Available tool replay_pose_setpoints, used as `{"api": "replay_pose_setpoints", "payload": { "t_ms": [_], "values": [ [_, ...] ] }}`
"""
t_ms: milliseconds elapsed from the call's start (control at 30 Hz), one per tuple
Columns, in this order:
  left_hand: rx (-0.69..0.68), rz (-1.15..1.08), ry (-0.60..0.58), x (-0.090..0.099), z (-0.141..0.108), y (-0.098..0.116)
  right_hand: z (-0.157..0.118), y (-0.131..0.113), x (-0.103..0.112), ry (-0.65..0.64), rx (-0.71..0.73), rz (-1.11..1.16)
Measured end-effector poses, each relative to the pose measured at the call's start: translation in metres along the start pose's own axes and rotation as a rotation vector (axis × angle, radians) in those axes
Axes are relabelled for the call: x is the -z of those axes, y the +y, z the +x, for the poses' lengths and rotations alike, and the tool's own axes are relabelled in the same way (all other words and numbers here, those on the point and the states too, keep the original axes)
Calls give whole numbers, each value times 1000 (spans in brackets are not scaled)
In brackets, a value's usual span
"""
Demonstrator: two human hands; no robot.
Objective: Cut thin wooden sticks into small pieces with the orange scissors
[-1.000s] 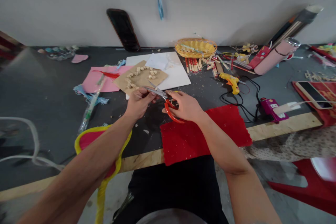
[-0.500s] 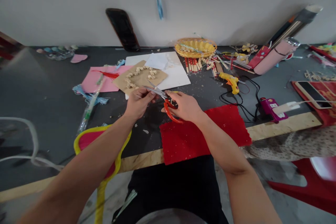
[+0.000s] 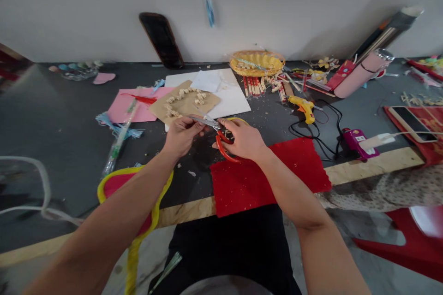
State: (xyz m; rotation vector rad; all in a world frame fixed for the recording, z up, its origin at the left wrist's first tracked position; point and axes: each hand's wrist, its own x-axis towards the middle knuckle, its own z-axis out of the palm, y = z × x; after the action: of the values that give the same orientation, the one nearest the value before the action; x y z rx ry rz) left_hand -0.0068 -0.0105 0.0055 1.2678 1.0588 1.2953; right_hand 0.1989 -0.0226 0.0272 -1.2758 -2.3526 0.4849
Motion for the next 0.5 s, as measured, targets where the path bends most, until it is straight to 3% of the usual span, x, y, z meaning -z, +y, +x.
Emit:
{"api": "replay_pose_setpoints", "payload": {
  "t_ms": [200, 500],
  "values": [
    [43, -42, -69, -3, -2, 4, 2, 3, -1, -13, 84, -15],
    [26, 15, -48, -2, -3, 5, 3, 3, -9, -21, 92, -53]
  ]
}}
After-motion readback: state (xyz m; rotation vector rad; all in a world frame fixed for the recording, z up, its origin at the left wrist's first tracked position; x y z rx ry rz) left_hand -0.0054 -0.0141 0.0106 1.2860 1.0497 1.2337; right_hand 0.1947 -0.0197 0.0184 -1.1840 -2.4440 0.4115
